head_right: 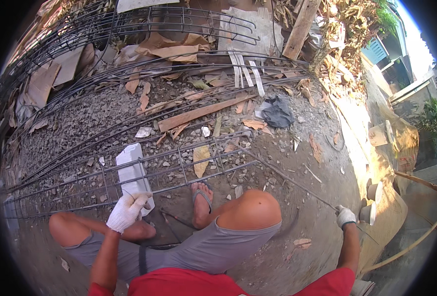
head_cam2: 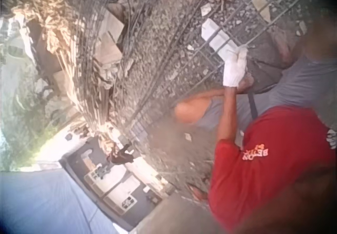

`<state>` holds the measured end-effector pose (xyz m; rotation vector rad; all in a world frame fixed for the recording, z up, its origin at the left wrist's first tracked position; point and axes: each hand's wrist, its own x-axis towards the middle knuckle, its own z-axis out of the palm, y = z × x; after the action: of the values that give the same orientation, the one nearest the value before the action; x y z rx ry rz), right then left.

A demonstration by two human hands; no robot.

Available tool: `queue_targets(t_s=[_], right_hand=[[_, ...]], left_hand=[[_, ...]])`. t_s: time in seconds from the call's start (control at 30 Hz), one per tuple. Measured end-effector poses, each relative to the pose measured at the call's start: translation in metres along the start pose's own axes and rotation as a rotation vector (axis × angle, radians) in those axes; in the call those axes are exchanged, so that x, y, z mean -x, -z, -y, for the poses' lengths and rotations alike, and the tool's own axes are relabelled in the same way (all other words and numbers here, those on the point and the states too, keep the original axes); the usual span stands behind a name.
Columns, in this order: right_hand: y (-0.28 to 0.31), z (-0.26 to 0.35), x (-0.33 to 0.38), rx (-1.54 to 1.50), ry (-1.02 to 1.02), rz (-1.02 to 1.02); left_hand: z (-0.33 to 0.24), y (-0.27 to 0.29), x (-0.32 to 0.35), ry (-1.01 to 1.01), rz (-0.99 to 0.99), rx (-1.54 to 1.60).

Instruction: The person sits on the ground and ties a grid of steel rebar using wire and pliers. They repeatedly pick up wire, wrap it around the intersections of the rebar, and twist it tight with pliers to secure the mesh structure.

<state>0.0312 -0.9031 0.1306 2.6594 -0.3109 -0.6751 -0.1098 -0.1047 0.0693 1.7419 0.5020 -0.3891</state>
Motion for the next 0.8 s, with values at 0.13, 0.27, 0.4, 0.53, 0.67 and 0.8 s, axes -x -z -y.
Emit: queue_targets(t_s=[0.13, 0.27, 0.4, 0.53, 0.67, 0.8], right_hand=[[0.003, 0.011, -0.028, -0.018, 0.016, -0.068], [0.02, 0.012, -0.066, 0.033, 0.055, -0.166], [0.042, 0.007, -0.099, 0.119, 0.062, -0.201], [0.057, 0.006, -0.128, 0.219, 0.07, -0.148], [0.078, 0.004, -0.159, 0.279, 0.14, -0.144], [0.098, 0.006, -0.184, 0.256, 0.245, -0.222]], left_hand=[[-0.009, -0.013, -0.008, -0.006, -0.007, -0.04], [-0.007, -0.021, -0.011, 0.007, -0.026, -0.086], [0.001, -0.027, -0.015, 0.006, -0.053, -0.111], [0.003, -0.027, -0.021, 0.098, -0.075, -0.035], [0.016, -0.028, -0.033, 0.115, -0.095, 0.012], [0.022, -0.027, -0.041, 0.211, -0.12, 0.113]])
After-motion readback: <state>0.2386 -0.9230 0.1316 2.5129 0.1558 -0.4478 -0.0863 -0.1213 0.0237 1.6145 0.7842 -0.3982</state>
